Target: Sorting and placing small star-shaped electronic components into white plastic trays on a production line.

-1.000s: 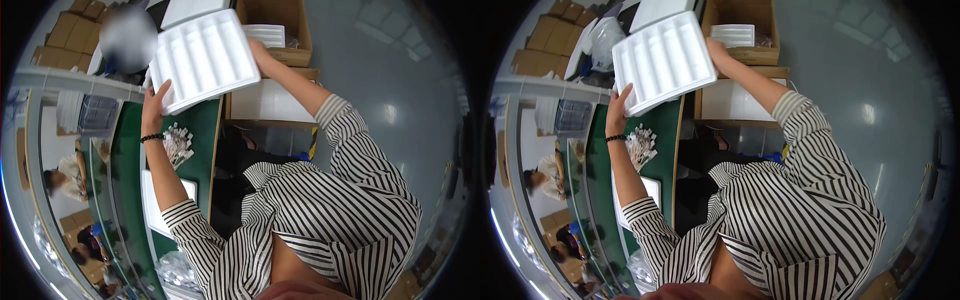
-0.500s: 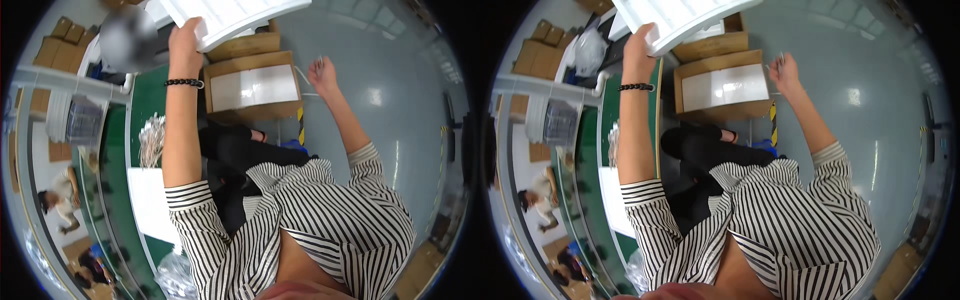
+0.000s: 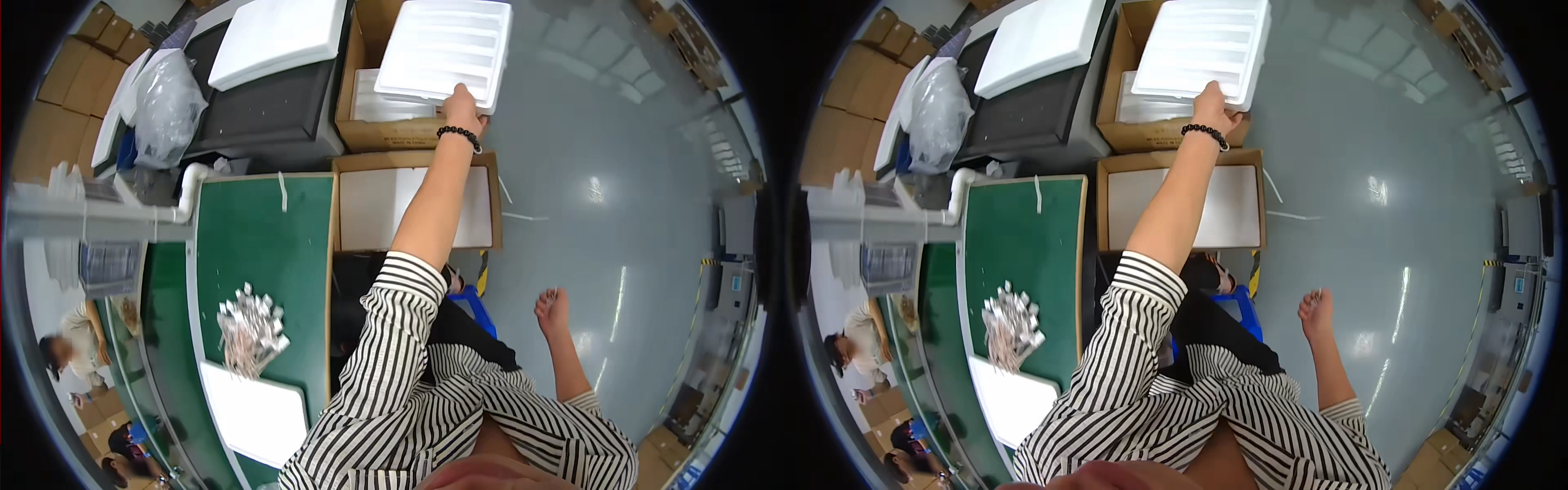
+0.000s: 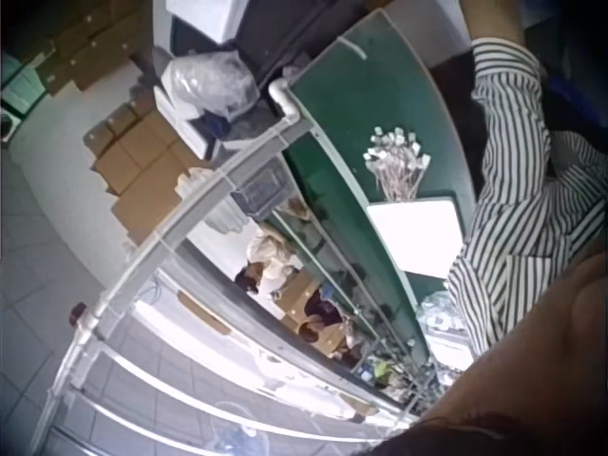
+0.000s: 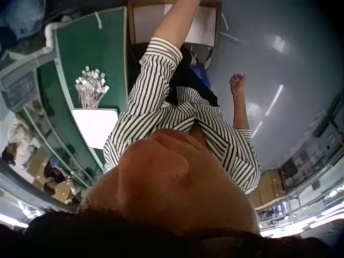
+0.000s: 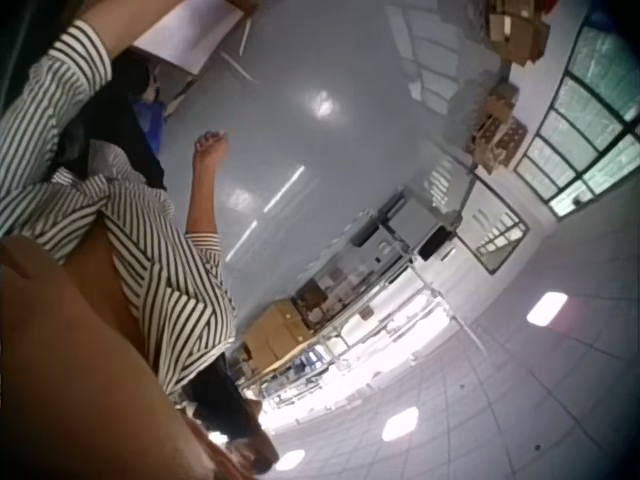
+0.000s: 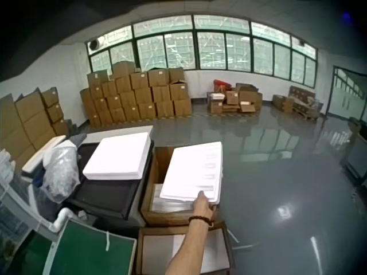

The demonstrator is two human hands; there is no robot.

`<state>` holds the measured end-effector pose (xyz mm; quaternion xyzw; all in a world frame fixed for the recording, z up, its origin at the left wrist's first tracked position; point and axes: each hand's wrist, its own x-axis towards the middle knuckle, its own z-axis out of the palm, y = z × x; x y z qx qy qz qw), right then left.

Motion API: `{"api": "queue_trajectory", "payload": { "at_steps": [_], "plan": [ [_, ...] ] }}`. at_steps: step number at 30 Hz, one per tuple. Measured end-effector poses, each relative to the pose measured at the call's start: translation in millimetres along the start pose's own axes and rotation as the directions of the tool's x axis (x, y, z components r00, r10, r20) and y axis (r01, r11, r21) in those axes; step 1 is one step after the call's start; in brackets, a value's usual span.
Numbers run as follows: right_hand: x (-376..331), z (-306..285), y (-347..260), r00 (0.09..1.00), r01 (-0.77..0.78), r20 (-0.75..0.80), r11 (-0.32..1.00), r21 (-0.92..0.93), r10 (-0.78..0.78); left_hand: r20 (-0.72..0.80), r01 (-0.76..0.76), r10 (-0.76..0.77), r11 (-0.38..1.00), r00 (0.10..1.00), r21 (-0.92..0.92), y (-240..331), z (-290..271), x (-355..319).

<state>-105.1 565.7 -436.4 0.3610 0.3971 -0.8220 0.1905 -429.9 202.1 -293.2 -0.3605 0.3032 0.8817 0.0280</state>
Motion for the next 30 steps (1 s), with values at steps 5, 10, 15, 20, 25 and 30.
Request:
{"api": "queue_trajectory", "payload": {
  "at_steps": [5,10,15,20,25,30],
  "plan": [
    [-40,-2,5,0.938,-0.047,-0.343,0.998,0.037,0.057,-0.194,-0.004,-0.026,0.988,0.981,-0.152,42,-12,114],
    [-73,14,-18,0.893,-0.133,-0.433,0.991,0.015,0.126,-0.307,0.011,-0.062,0.987,0.95,-0.163,34,-58,159],
    [-98,20,-47,0.809,-0.202,-0.557,0.979,0.034,0.186,0.024,0.016,0.245,-0.161,0.969,0.987,24,-72,125],
    [-113,20,-57,0.775,-0.203,-0.597,0.976,0.076,0.207,-0.224,0.133,0.018,0.757,0.974,0.639,30,13,133],
    [-115,39,-58,0.758,-0.246,-0.595,0.962,0.117,0.266,0.591,-0.132,0.399,-0.742,0.701,0.657,46,18,252],
    [-175,0,-44,0.67,-0.202,-0.684,0.958,0.205,0.288,0.429,-0.137,0.064,-0.897,0.901,0.421,118,12,339]
  ]
}}
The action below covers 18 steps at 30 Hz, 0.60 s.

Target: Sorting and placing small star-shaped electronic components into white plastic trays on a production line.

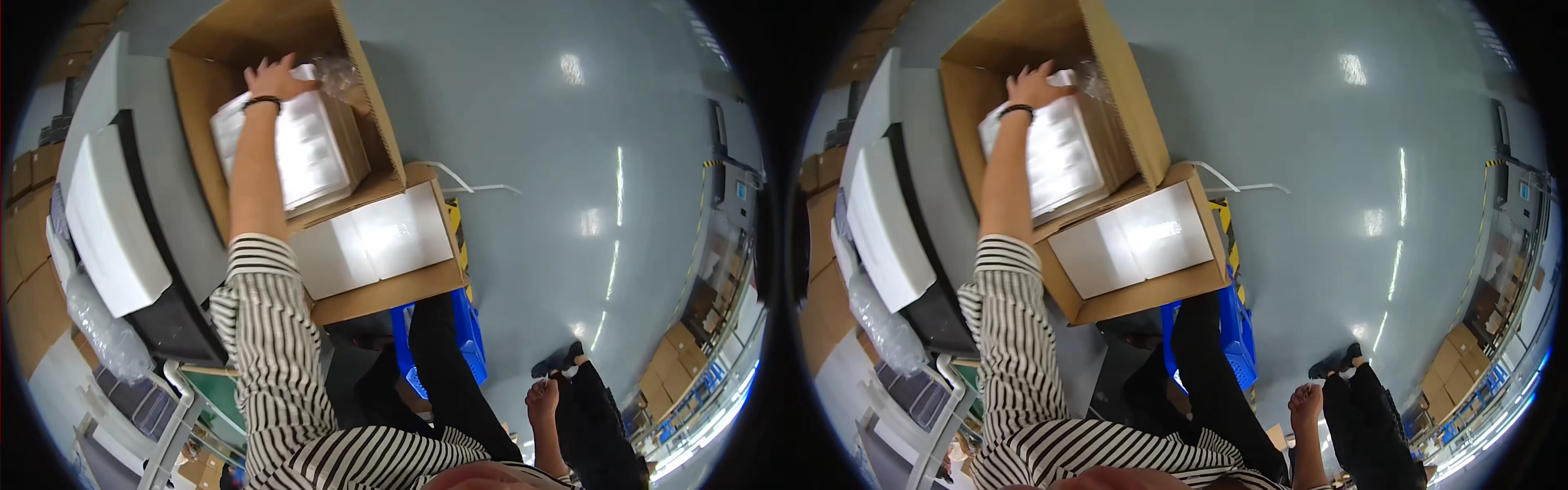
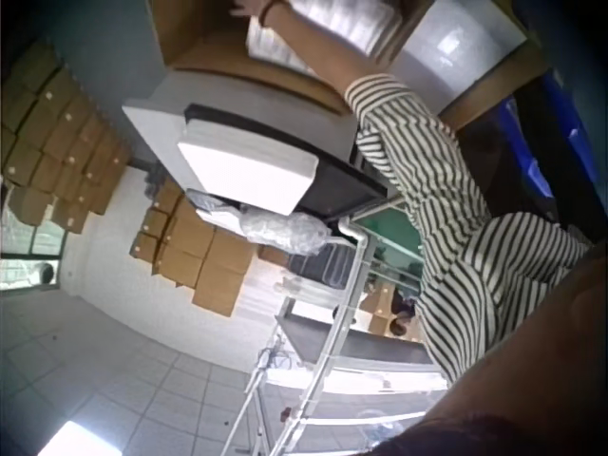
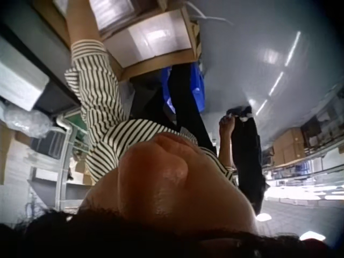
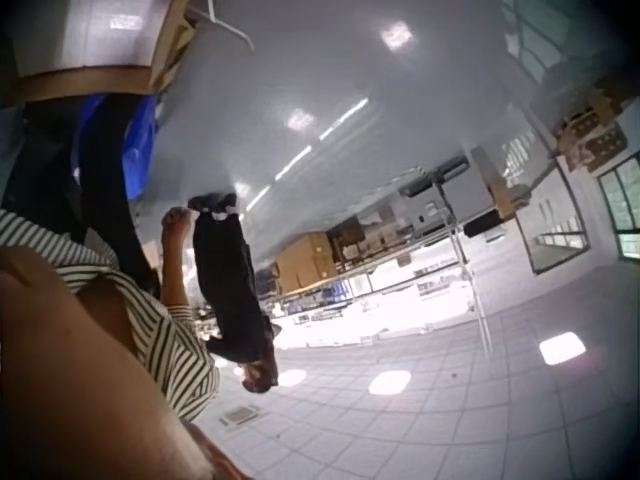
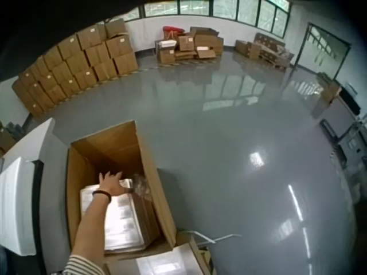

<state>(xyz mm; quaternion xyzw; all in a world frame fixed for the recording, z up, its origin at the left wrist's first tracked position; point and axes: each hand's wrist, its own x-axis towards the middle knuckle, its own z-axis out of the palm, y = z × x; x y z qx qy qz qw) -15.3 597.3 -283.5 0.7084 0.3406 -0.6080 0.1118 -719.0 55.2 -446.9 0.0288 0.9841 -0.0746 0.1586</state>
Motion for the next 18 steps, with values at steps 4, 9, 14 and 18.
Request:
{"api": "queue_trajectory", "payload": {
  "at_steps": [4,9,14,18],
  "plan": [
    [7,-18,14,0.998,0.029,-0.055,0.999,-0.016,-0.03,0.372,0.091,0.013,0.961,0.928,-0.262,-2,-15,-3],
    [5,16,15,0.996,-0.067,-0.068,0.998,-0.012,0.066,0.088,0.097,-0.081,0.973,0.993,-0.208,-10,37,-19],
    [-1,45,3,0.992,-0.116,0.055,0.993,-0.026,0.118,0.026,0.205,-0.203,0.977,0.979,-0.053,-18,33,-31],
    [-19,51,-16,0.996,-0.064,0.06,0.998,-0.009,0.065,-0.084,0.089,-0.124,0.938,0.989,-0.336,56,42,-42]
  ]
}}
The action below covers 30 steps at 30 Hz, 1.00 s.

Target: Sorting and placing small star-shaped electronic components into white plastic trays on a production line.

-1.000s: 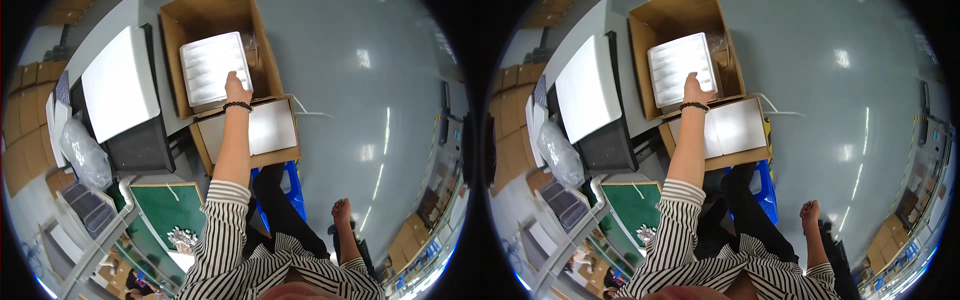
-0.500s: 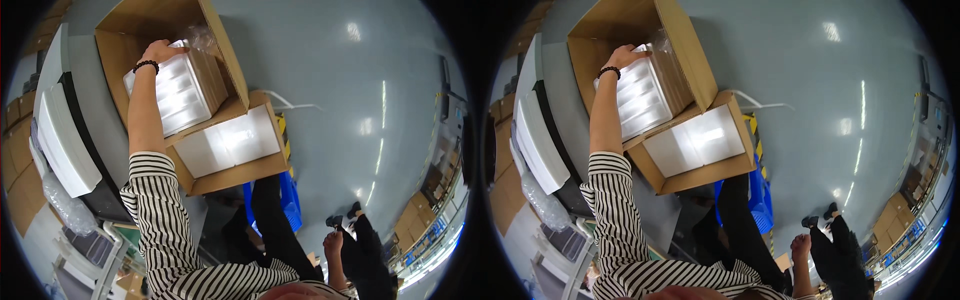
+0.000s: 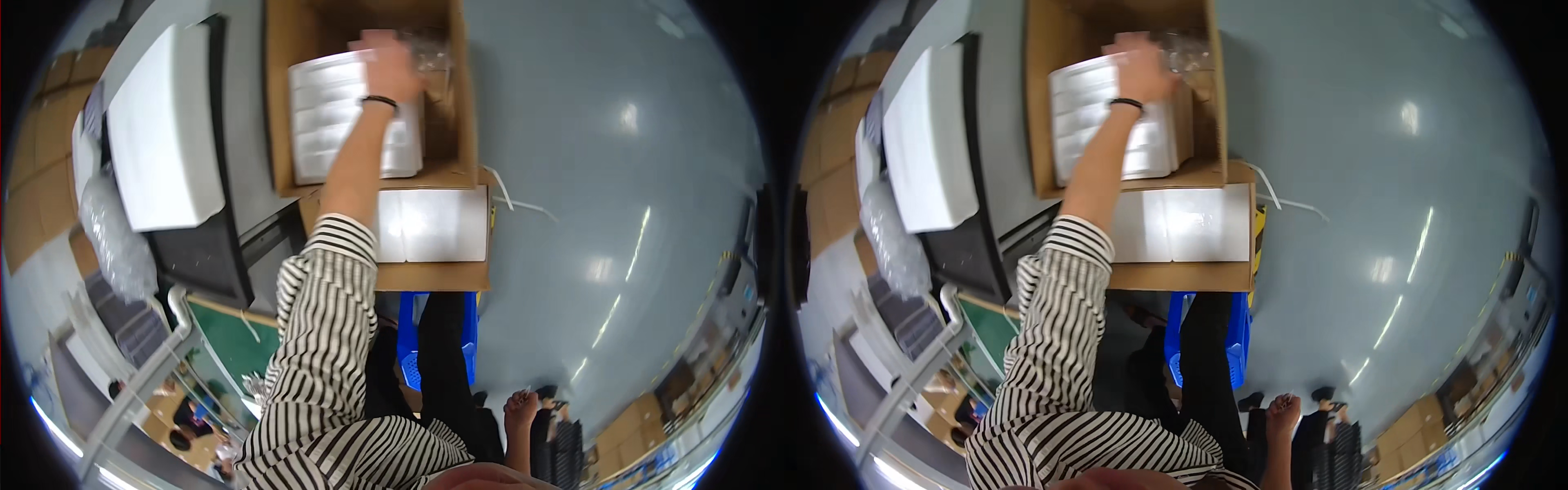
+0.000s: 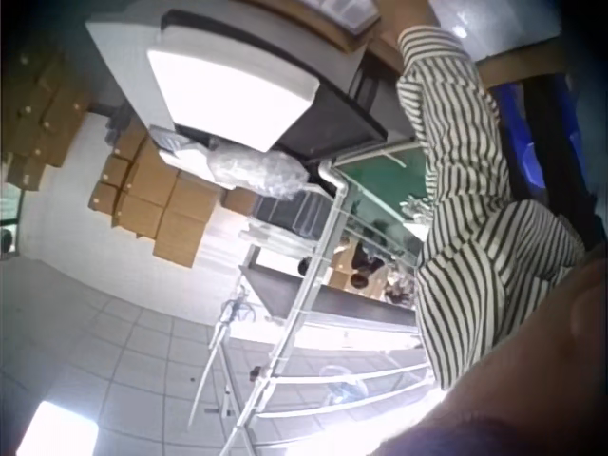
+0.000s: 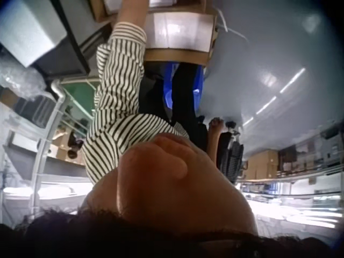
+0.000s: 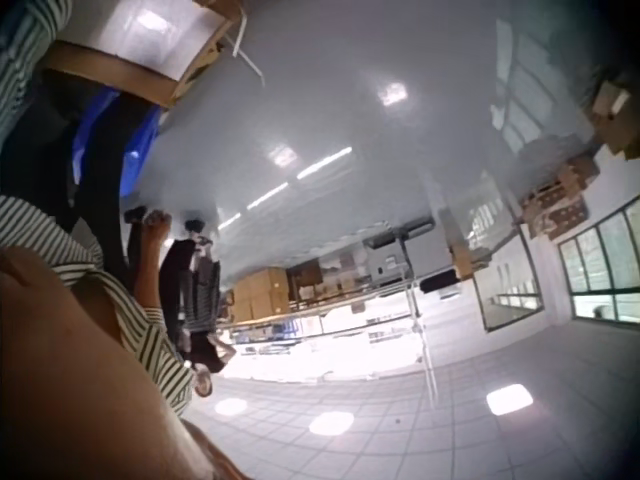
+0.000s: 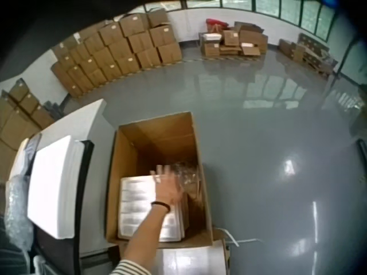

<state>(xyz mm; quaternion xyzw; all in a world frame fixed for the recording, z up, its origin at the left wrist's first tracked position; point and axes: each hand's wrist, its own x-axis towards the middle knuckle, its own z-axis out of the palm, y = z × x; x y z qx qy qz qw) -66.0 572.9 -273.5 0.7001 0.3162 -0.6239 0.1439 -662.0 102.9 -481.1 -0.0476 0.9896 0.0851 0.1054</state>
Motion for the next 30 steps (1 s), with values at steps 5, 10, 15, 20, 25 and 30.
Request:
{"api": "queue_trajectory", "payload": {
  "at_steps": [5,10,15,20,25,30],
  "plan": [
    [-1,-27,-27,0.994,0.109,0.012,0.99,-0.089,-0.108,0.161,-0.326,0.285,0.771,0.945,0.547,31,20,-70],
    [-5,21,-61,0.982,0.148,0.135,0.982,-0.117,-0.132,-0.286,-0.223,0.261,0.962,0.922,0.159,36,13,-65],
    [-83,157,-75,0.847,0.321,0.509,0.912,-0.254,-0.156,-0.358,0.062,-0.406,0.729,0.841,-0.682,95,-64,-248],
    [-194,324,-38,0.346,0.492,0.881,0.736,-0.464,0.323,-0.099,0.108,-0.363,0.51,0.926,-0.853,113,-178,-533],
    [-357,392,116,0.079,0.643,0.412,0.269,-0.717,0.908,0.143,0.667,-0.933,0.123,0.33,-0.735,52,-281,-797],
    [-517,263,319,0.102,0.811,-0.227,-0.213,-0.545,0.969,0.069,0.31,-0.733,-0.369,-0.677,-0.876,113,-218,-992]
  ]
}}
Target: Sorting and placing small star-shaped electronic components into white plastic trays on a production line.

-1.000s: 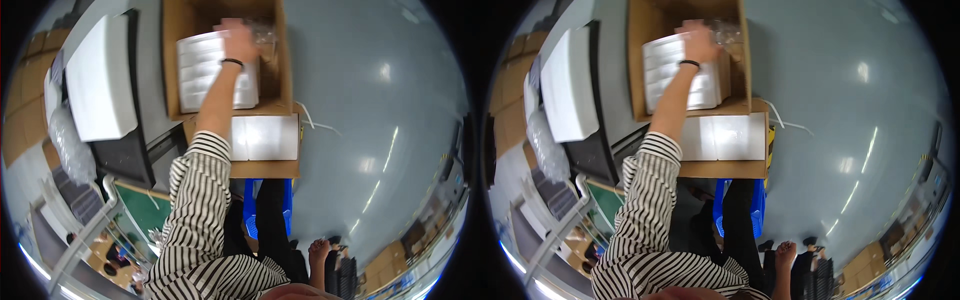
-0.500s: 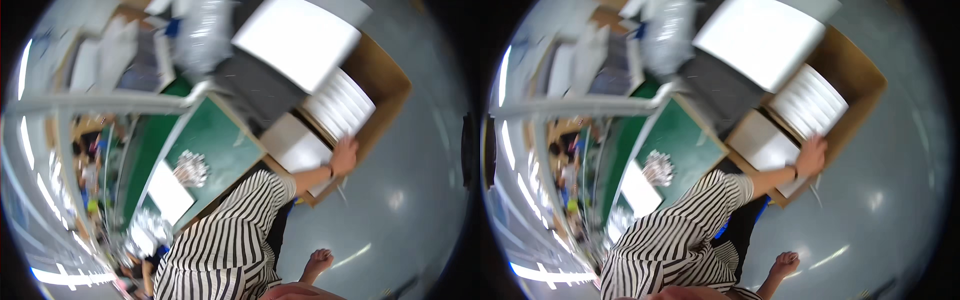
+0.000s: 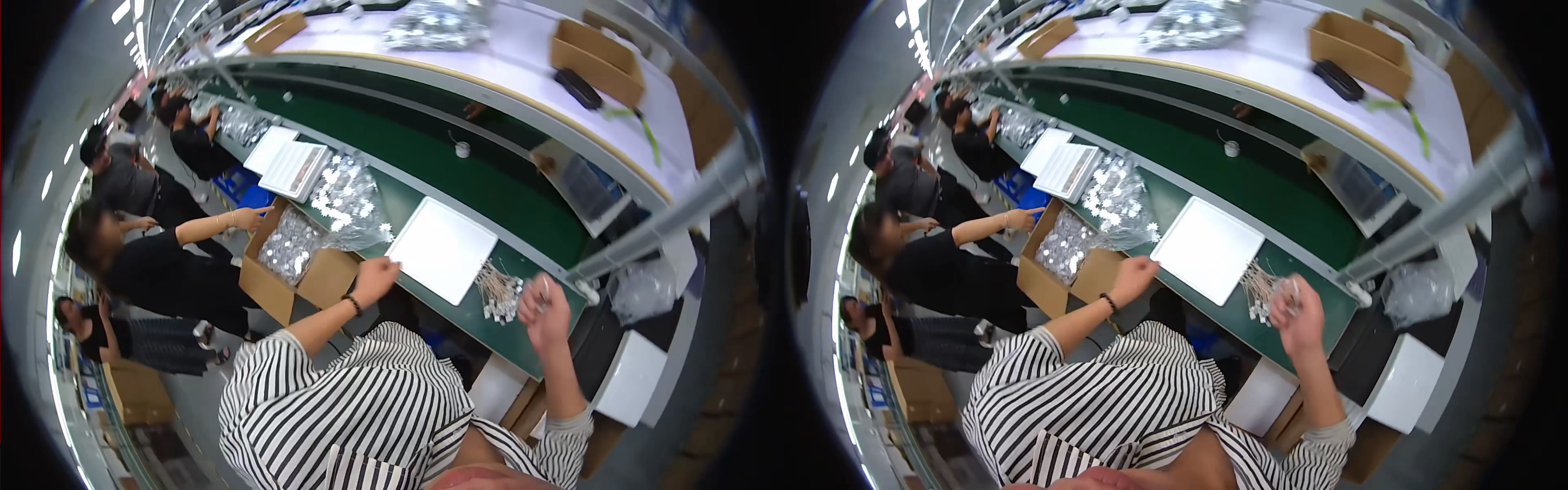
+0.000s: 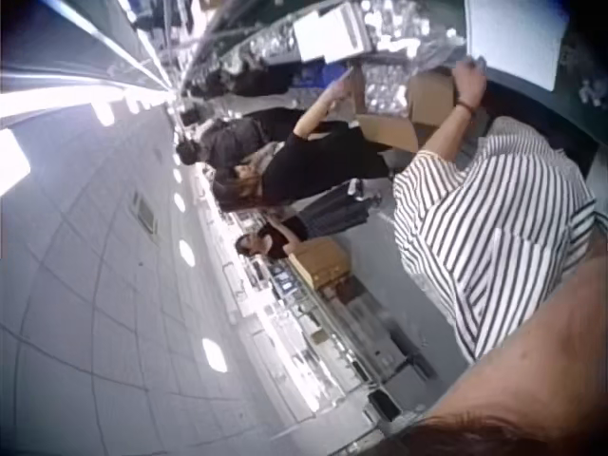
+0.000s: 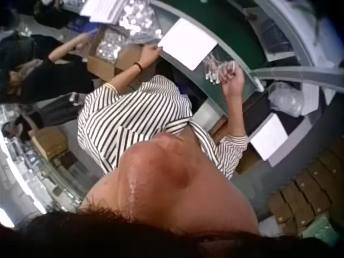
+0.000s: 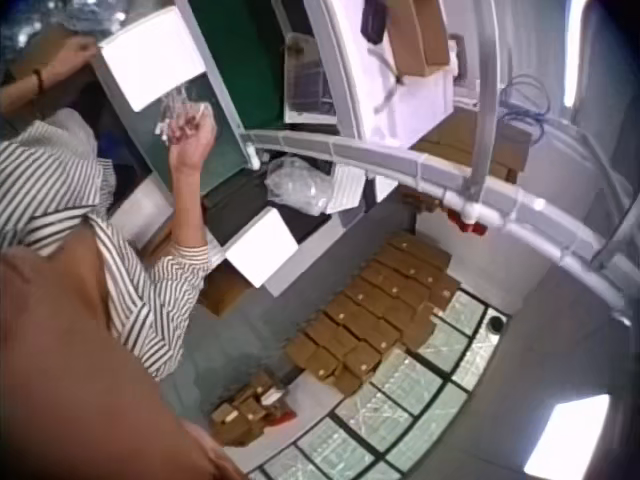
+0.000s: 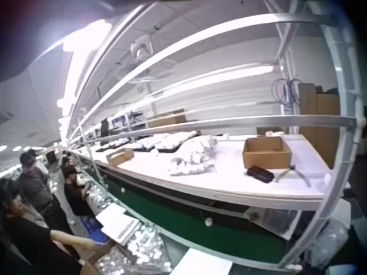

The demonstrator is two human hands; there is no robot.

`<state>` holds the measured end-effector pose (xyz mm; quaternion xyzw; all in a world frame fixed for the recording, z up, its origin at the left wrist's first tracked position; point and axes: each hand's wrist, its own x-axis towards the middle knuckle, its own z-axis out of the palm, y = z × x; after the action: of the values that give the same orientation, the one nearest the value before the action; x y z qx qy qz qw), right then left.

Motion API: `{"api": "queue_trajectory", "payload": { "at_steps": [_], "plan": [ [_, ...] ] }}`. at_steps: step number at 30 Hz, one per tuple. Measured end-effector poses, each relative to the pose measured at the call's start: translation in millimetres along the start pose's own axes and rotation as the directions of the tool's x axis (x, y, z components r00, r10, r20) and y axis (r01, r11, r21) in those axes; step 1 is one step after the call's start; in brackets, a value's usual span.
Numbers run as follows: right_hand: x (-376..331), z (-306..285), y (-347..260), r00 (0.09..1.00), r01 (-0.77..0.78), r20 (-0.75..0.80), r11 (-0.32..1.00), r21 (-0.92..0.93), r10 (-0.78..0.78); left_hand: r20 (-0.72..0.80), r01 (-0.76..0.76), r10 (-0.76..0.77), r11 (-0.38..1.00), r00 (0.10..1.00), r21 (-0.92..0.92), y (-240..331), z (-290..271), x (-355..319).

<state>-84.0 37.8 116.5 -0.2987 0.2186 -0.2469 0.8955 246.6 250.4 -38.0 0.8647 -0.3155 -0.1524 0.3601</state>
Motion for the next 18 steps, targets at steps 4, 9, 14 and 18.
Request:
{"api": "queue_trajectory", "payload": {
  "at_steps": [4,9,14,18],
  "plan": [
    [162,157,-25,0.943,-0.045,0.308,0.967,-0.25,0.124,-0.198,0.307,-0.364,0.913,0.91,-0.269,-62,-58,19],
    [371,372,-19,0.84,-0.012,0.51,0.947,-0.32,0.183,-0.184,0.48,-0.445,0.842,0.876,0.246,-271,-60,-10],
    [609,553,7,0.863,0.352,0.504,0.765,-0.539,-0.042,0.016,0.299,-0.373,0.768,0.928,0.567,-396,-63,-24],
    [658,563,60,0.906,0.051,0.372,0.821,-0.568,0.201,0.064,0.415,-0.474,0.823,0.878,0.388,-427,-52,-57]
  ]
}}
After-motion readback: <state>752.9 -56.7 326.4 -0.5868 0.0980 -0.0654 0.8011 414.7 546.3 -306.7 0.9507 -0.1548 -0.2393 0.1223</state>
